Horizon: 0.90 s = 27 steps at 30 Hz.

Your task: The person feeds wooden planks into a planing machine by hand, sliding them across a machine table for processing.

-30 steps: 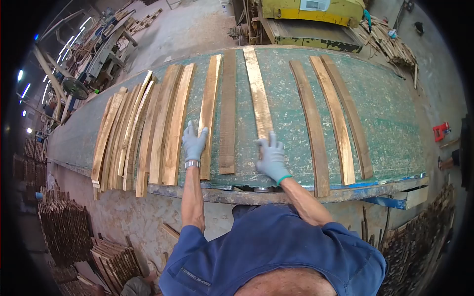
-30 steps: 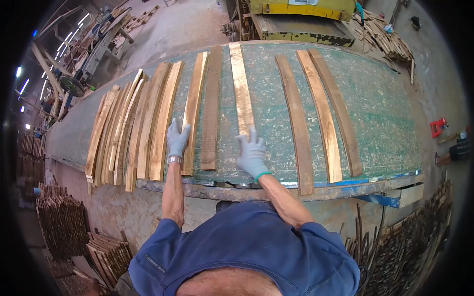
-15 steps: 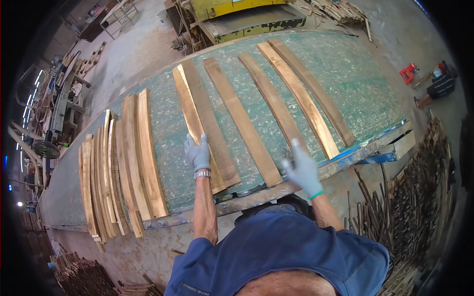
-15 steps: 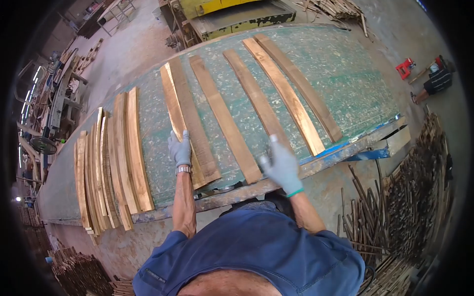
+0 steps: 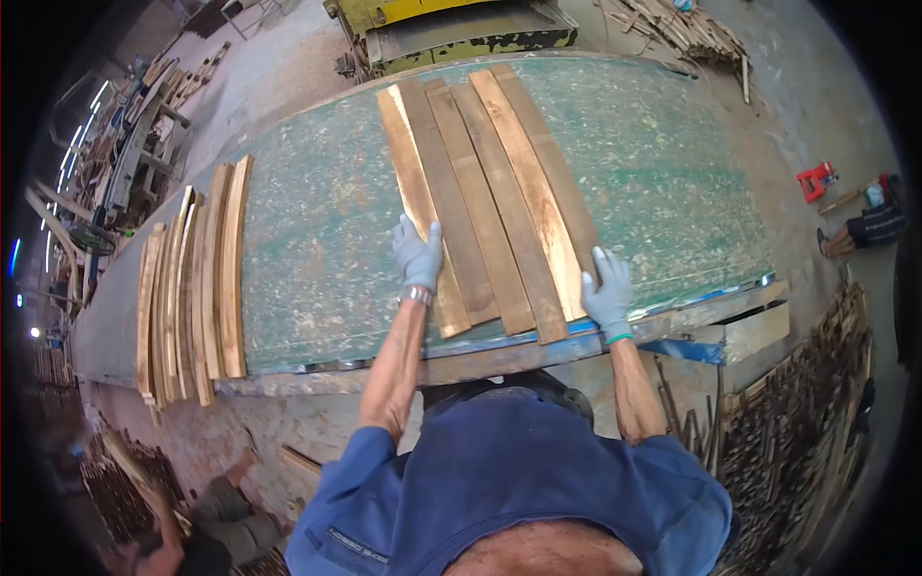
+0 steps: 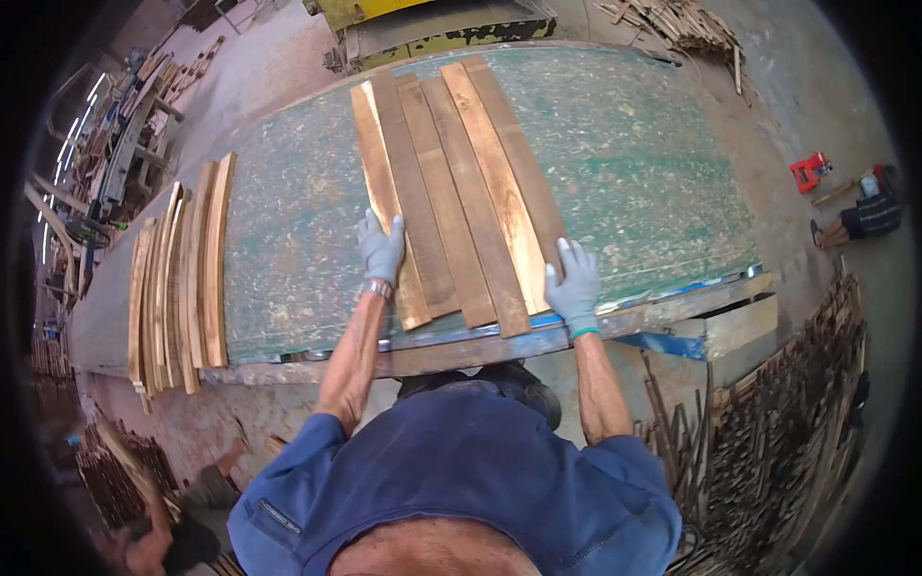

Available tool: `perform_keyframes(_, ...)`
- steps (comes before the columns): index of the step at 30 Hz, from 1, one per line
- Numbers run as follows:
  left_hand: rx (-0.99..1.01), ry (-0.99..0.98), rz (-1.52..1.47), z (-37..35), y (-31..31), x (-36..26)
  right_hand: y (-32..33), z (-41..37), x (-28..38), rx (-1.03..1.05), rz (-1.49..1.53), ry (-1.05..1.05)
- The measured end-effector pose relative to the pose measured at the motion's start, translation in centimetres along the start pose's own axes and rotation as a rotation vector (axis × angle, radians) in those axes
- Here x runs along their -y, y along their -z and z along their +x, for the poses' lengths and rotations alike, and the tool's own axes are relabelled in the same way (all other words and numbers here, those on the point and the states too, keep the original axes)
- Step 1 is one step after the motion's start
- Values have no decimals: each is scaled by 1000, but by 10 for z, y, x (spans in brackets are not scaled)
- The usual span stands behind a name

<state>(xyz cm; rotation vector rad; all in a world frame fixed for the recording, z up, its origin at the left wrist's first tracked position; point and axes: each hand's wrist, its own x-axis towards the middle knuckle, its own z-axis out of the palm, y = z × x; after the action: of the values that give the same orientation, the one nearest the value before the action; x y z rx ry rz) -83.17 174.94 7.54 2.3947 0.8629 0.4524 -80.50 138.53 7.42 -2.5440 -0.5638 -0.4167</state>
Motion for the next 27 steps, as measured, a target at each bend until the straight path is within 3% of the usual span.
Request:
perform_keyframes(2,94,5,-71,18,-3,-19,4,7,-22,7,185,16)
perform_keyframes(6,68,-227,-190,15,5,-24,38,14,8,181,-54,3)
perform_keyframes(8,322,-291,77,-39,58,-63,47,-9,19,290,-74,95)
perform_keyframes(10,487,-407,361,-93,68,-71,48,-16,29,340,-81,84)
perform_keyframes(12,546,-459,532,-115,53,-66,47,-18,27,373,-90,86)
perform_keyframes(14,505,-471,498,-117,47,-63,41,-17,27,387,-87,102)
perform_keyframes(19,439,-517,522,-84,34,-67,16,8,20,345,-66,115)
perform_keyframes(23,275,-505,456,-6,7,-72,-18,113,27,310,-79,110)
perform_keyframes(27,241,-449,490,92,-16,-91,-67,213,17,255,-103,170)
